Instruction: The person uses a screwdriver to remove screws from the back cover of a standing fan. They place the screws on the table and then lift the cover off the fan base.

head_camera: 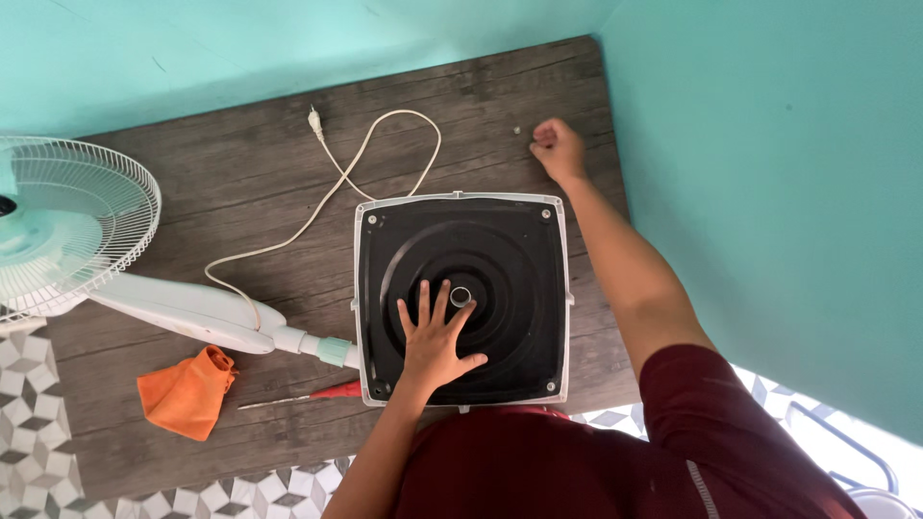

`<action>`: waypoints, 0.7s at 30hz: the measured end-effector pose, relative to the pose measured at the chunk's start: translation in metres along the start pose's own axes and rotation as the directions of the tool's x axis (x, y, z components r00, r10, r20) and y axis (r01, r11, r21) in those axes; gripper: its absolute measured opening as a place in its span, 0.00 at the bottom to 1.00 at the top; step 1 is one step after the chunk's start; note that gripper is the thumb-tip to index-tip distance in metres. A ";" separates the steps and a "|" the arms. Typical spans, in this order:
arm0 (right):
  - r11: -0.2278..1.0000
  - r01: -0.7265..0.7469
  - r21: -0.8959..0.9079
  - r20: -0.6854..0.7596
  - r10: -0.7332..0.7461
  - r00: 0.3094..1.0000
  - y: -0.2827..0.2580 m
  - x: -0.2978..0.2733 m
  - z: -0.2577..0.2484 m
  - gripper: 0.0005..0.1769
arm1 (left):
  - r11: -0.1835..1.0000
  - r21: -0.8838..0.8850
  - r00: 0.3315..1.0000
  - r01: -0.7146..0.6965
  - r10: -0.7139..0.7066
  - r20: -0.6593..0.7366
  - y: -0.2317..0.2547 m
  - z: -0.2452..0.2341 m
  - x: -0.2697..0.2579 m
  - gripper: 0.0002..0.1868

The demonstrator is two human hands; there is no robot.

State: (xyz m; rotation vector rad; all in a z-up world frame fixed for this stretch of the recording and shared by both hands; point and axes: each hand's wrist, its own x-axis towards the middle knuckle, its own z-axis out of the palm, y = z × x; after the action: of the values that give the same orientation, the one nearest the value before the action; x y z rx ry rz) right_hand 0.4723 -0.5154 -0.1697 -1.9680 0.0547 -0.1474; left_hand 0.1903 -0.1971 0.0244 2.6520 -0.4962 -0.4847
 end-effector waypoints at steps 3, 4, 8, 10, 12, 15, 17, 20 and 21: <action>0.986 -0.096 0.135 -0.052 0.104 0.993 -0.007 -0.034 -0.027 0.13 | 1.000 0.018 0.999 -0.024 0.024 -0.030 -0.001 0.001 -0.005 0.50; 0.991 -0.083 0.105 -0.098 0.093 0.991 -0.012 -0.051 -0.036 0.12 | 0.999 0.019 0.999 -0.031 0.031 -0.033 -0.003 0.001 -0.007 0.50; 0.997 -0.075 0.023 -0.245 0.079 0.966 -0.060 -0.150 -0.075 0.09 | 0.997 0.016 0.996 -0.070 0.071 -0.050 -0.008 0.009 -0.010 0.49; 0.991 -0.136 0.013 -0.289 0.134 0.948 -0.092 -0.204 -0.084 0.08 | 0.995 0.020 0.993 -0.094 0.095 -0.068 -0.013 0.013 -0.012 0.47; 0.971 -0.240 0.014 -0.323 0.232 0.918 -0.125 -0.257 -0.086 0.08 | 0.992 0.029 0.988 -0.123 0.125 -0.093 -0.016 0.017 -0.015 0.46; 0.941 -0.337 -0.002 -0.332 0.317 0.888 -0.170 -0.326 -0.076 0.10 | 0.991 0.021 0.991 -0.136 0.136 -0.017 -0.027 0.020 -0.018 0.39; 0.984 -0.175 0.019 -0.357 0.171 0.918 -0.196 -0.368 -0.062 0.11 | 0.962 -0.075 0.963 -0.262 0.255 -0.092 -0.037 0.020 -0.028 0.37; 0.923 -0.361 0.131 -0.307 0.384 0.871 -0.229 -0.430 -0.039 0.12 | 0.914 -0.092 0.915 -0.395 0.382 -0.128 -0.053 0.019 -0.062 0.34; 0.939 -0.327 0.109 -0.337 0.345 0.876 -0.239 -0.451 -0.032 0.12 | 0.901 -0.077 0.901 -0.427 0.416 -0.125 -0.060 0.019 -0.077 0.32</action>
State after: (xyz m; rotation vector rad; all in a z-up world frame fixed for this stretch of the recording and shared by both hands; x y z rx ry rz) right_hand 0.0141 -0.4028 0.0271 -1.8309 0.6211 -0.2681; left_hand 0.1313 -0.1209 0.0015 2.3582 -0.9567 -0.2261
